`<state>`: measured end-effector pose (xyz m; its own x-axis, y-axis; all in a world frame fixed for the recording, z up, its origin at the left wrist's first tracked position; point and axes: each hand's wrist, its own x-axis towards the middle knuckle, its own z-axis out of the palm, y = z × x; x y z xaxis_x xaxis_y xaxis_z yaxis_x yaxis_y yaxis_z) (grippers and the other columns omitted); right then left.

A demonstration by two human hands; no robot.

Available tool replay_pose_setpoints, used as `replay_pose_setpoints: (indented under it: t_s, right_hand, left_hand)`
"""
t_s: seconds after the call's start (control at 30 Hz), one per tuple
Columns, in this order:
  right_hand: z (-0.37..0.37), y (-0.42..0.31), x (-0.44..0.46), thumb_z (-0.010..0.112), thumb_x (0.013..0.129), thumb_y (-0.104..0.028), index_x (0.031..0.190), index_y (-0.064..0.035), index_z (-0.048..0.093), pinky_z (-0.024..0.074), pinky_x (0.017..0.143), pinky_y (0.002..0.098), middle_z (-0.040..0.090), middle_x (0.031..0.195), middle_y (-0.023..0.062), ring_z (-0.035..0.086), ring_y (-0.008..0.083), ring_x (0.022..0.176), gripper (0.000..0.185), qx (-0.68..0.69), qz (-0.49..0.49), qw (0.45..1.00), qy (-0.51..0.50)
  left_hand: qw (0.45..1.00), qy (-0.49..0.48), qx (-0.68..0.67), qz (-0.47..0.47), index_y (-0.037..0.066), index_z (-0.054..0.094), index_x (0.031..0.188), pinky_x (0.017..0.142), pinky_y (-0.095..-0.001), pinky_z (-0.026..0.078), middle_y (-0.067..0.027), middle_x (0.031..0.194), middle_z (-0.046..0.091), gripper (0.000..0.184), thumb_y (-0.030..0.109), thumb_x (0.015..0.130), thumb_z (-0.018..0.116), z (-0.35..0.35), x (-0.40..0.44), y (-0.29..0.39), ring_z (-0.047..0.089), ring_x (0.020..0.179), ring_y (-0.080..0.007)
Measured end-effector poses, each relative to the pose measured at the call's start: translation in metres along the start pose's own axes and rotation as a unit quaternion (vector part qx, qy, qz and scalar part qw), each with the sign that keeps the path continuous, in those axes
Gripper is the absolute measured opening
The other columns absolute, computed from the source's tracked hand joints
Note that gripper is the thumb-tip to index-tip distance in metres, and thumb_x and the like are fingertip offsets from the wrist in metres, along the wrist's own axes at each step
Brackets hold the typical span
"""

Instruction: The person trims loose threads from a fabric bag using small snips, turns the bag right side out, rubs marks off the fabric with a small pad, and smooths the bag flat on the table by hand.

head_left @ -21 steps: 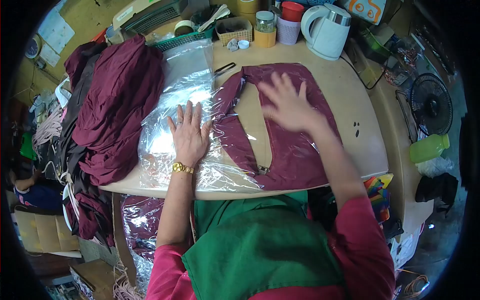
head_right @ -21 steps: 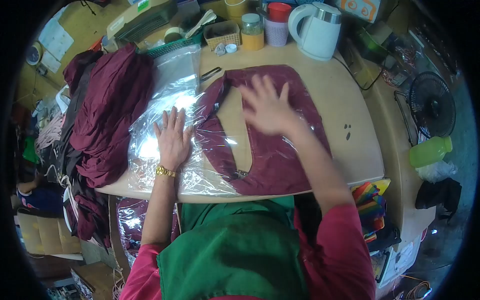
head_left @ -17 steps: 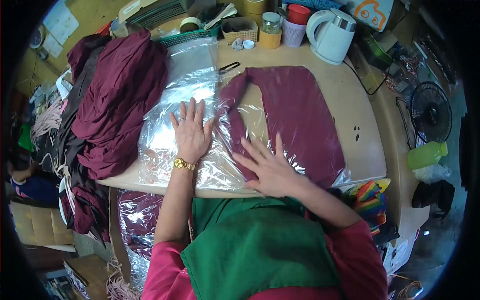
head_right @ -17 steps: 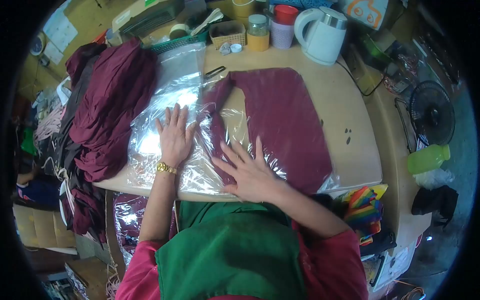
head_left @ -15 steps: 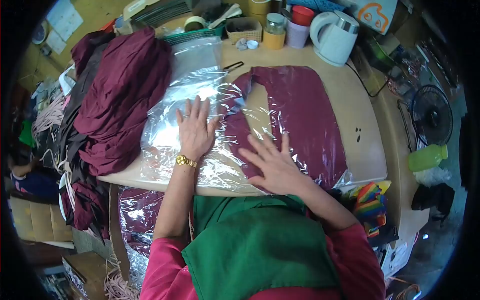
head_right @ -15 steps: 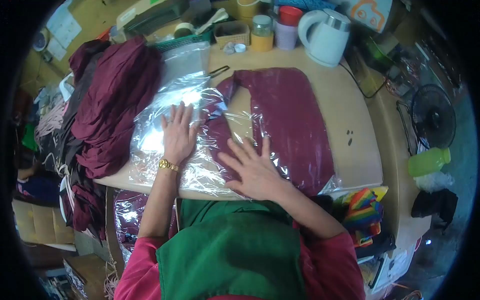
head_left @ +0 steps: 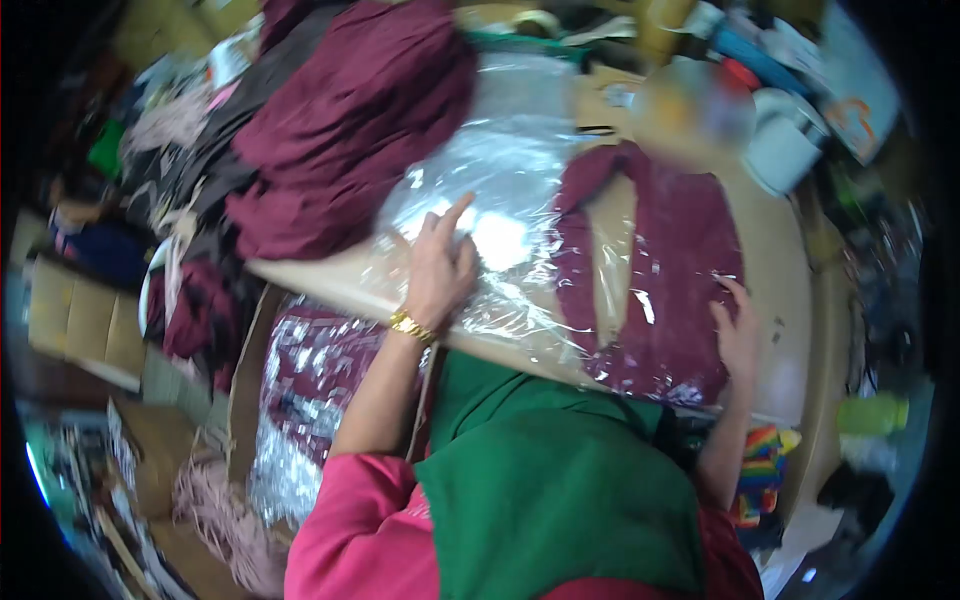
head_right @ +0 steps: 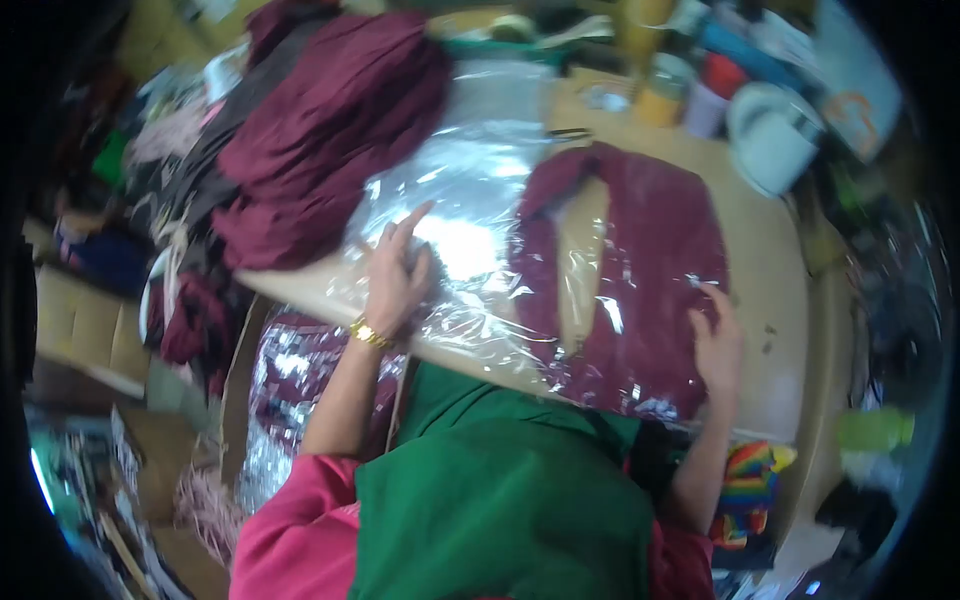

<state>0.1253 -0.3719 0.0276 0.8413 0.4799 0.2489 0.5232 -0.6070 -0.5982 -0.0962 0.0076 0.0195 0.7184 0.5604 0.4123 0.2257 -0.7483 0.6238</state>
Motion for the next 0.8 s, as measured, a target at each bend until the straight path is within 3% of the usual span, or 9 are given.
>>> replay_pose_setpoints:
  t_s: [0.13, 0.23, 0.37, 0.47, 0.53, 0.57, 0.67, 0.73, 0.8]
  right_hand:
    - [0.003, -0.074, 0.016, 0.059, 0.097, -0.006, 0.123, -0.0026, 0.065, 0.0498, 0.089, 0.0292, 0.069, 0.116, 0.0151, 0.066, 0.021, 0.101, 0.028, 0.115, 0.001, 0.993, -0.026]
    - [0.033, -0.162, -0.002, 0.06, 0.097, -0.008, 0.114, -0.0008, 0.07, 0.0532, 0.07, 0.0288, 0.072, 0.107, 0.0111, 0.069, 0.0172, 0.084, 0.02, 0.036, -0.352, 0.933, 0.063]
    - [0.111, -0.264, -0.022, 0.063, 0.083, -0.004, 0.121, -0.004, 0.067, 0.0497, 0.054, 0.0317, 0.067, 0.091, 0.0123, 0.063, 0.0211, 0.063, 0.038, 0.243, -0.591, 0.759, -0.125]
    - [0.204, -0.318, -0.052, 0.064, 0.08, -0.004, 0.131, -0.0037, 0.059, 0.0483, 0.05, 0.0342, 0.064, 0.1, 0.0166, 0.058, 0.0249, 0.054, 0.051, 0.282, -0.606, 0.721, -0.185]
    - [0.257, -0.335, -0.063, 0.075, 0.081, -0.016, 0.132, -0.0052, 0.058, 0.0541, 0.067, 0.0407, 0.059, 0.124, 0.0217, 0.065, 0.0335, 0.075, 0.055, 0.162, -0.547, 0.744, -0.347]
    - [0.28, -0.333, -0.074, 0.075, 0.081, -0.016, 0.132, -0.0052, 0.058, 0.0541, 0.067, 0.0407, 0.059, 0.124, 0.0217, 0.065, 0.0335, 0.075, 0.055, 0.163, -0.549, 0.741, -0.35]
    - [0.319, -0.323, -0.093, 0.075, 0.084, -0.03, 0.143, -0.0055, 0.046, 0.0473, 0.096, 0.0511, 0.041, 0.147, 0.0221, 0.056, 0.0379, 0.118, 0.07, -0.027, -0.53, 0.765, -0.365]
    - [0.319, -0.301, -0.098, 0.073, 0.085, -0.042, 0.147, -0.0066, 0.04, 0.0263, 0.114, 0.0614, 0.03, 0.156, 0.0218, 0.027, 0.0414, 0.145, 0.079, -0.137, -0.546, 0.677, -0.473]
    - [0.327, -0.284, -0.096, 0.07, 0.086, -0.047, 0.148, -0.0053, 0.039, 0.0207, 0.115, 0.0666, 0.026, 0.158, 0.0223, 0.02, 0.0424, 0.148, 0.081, -0.133, -0.485, 0.686, -0.526]
  left_hand:
    - [0.983, 0.184, -0.001, -0.003, 0.006, 0.061, 0.123, 0.069, -0.0381, 0.046, -0.0154, 0.091, 0.055, 0.044, -0.002, 0.081, 0.053, -0.065, -0.058, -0.038, 0.056, 0.077, -0.0283]
    - [0.948, 0.286, 0.123, -0.073, 0.001, 0.062, 0.12, 0.08, -0.0343, 0.05, -0.0158, 0.102, 0.064, 0.042, -0.003, 0.08, 0.053, -0.123, -0.152, -0.102, 0.063, 0.091, -0.0289]
    - [0.85, 0.323, 0.275, -0.312, 0.001, 0.062, 0.119, 0.1, -0.0412, 0.042, -0.0182, 0.117, 0.062, 0.041, 0.0, 0.079, 0.056, -0.194, -0.316, -0.147, 0.057, 0.112, -0.0335]
    - [0.698, 0.374, 0.431, -0.432, 0.005, 0.054, 0.135, 0.112, -0.0483, 0.029, -0.0232, 0.141, 0.045, 0.057, 0.005, 0.079, 0.063, -0.227, -0.389, -0.144, 0.04, 0.131, -0.042]
    - [0.685, 0.345, 0.494, -0.411, 0.006, 0.05, 0.14, 0.113, -0.0517, 0.026, -0.0241, 0.145, 0.041, 0.06, 0.013, 0.082, 0.063, -0.229, -0.374, -0.119, 0.036, 0.134, -0.0448]
    - [0.668, 0.314, 0.553, -0.387, 0.008, 0.046, 0.145, 0.114, -0.055, 0.023, -0.0249, 0.149, 0.037, 0.064, 0.021, 0.085, 0.064, -0.223, -0.366, -0.106, 0.032, 0.137, -0.0476]
    - [0.715, 0.118, 0.449, -0.522, 0.024, 0.033, 0.156, 0.114, -0.0703, 0.005, -0.0186, 0.166, 0.007, 0.067, 0.04, 0.095, 0.057, -0.165, -0.359, -0.141, 0.007, 0.151, -0.0452]
    - [0.734, 0.053, 0.398, -0.548, 0.027, 0.026, 0.158, 0.11, -0.0764, 0.008, -0.0185, 0.166, 0.009, 0.072, 0.054, 0.096, 0.05, -0.131, -0.374, -0.185, 0.007, 0.152, -0.0438]
    - [0.754, 0.042, 0.375, -0.538, 0.027, 0.023, 0.159, 0.109, -0.0764, 0.012, -0.0191, 0.165, 0.01, 0.075, 0.057, 0.095, 0.049, -0.116, -0.38, -0.215, 0.009, 0.152, -0.0432]
